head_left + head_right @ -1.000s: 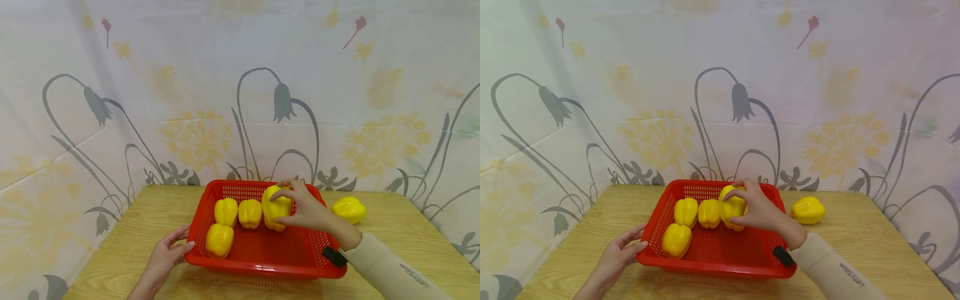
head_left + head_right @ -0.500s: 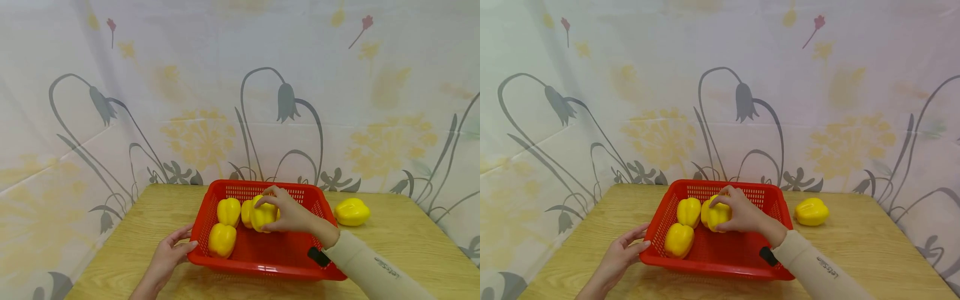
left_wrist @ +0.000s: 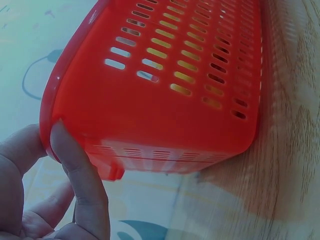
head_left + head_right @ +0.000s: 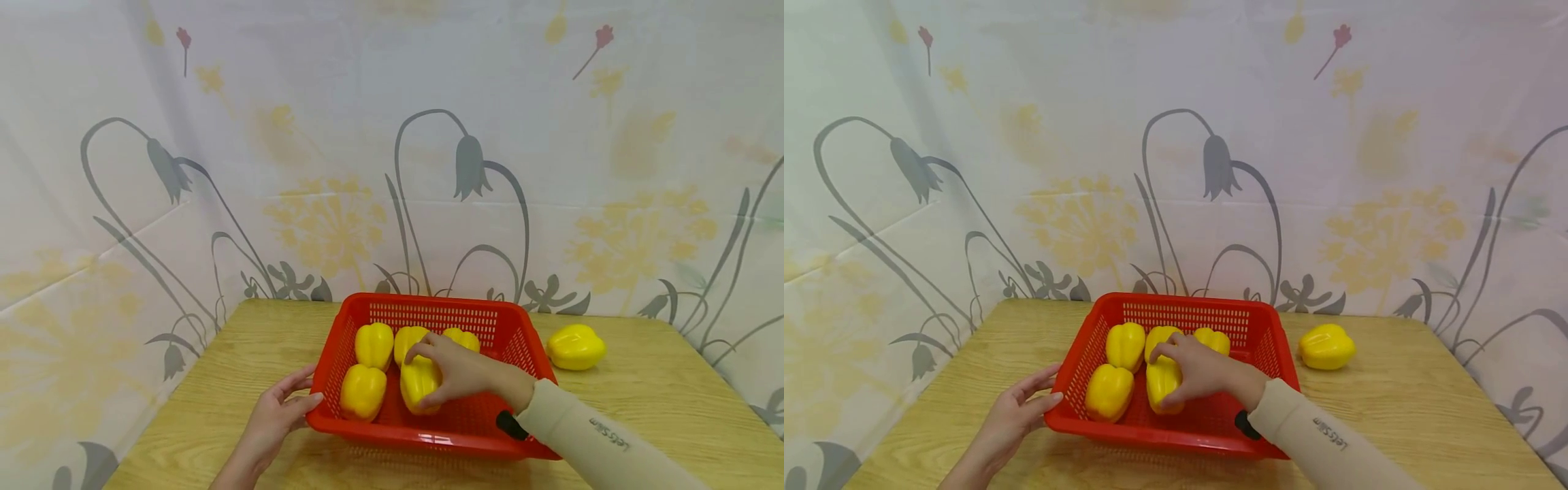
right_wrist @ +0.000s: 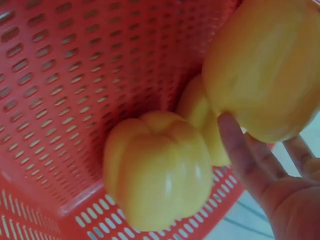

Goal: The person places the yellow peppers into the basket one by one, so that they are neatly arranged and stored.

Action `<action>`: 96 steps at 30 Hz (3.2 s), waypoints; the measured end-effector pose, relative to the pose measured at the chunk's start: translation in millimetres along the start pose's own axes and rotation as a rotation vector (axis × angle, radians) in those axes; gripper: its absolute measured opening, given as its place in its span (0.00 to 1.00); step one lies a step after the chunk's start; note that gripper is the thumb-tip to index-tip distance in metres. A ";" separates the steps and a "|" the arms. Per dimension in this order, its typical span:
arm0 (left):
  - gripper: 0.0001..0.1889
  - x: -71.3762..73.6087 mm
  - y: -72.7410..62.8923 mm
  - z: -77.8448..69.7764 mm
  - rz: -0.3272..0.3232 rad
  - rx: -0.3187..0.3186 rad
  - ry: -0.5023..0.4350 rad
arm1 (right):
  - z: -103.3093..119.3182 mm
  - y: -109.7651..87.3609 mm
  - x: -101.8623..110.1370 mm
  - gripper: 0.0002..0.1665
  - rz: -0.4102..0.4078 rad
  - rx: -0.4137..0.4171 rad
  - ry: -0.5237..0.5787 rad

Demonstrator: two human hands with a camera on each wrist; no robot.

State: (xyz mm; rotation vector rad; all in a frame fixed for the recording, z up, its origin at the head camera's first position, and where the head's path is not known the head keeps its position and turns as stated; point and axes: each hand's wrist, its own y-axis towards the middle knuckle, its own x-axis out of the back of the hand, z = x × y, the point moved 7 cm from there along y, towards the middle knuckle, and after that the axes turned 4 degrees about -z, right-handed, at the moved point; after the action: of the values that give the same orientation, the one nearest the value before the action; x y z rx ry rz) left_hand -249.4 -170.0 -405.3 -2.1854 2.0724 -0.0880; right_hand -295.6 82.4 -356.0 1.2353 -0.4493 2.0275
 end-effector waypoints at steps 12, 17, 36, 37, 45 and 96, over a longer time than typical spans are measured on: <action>0.30 -3.0 1.6 -1.3 0.003 0.002 -0.001 | -10.1 -4.4 -12.6 0.31 0.207 -0.089 0.026; 0.30 -3.3 2.2 -1.6 0.004 -0.002 -0.001 | -12.7 -5.3 -9.3 0.32 0.228 -0.092 0.051; 0.29 -4.0 2.5 -2.0 -0.003 -0.006 0.003 | 3.0 3.0 -6.7 0.28 0.106 0.004 0.054; 0.29 -3.4 2.3 -1.8 -0.007 -0.006 0.003 | 3.6 2.4 -4.2 0.28 0.097 0.005 0.064; 0.30 1.4 0.4 0.4 -0.031 -0.004 0.013 | 10.1 -3.0 22.3 0.23 -0.016 0.033 0.080; 0.30 1.0 -0.8 1.0 -0.033 0.002 0.015 | -45.7 -137.7 124.4 0.20 -0.778 0.068 -0.222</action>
State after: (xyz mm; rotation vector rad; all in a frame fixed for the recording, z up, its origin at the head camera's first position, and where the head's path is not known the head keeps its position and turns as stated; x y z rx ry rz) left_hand -248.4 -170.9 -406.2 -2.2254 2.0430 -0.1106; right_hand -261.0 253.7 -278.6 1.4011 0.0206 1.2588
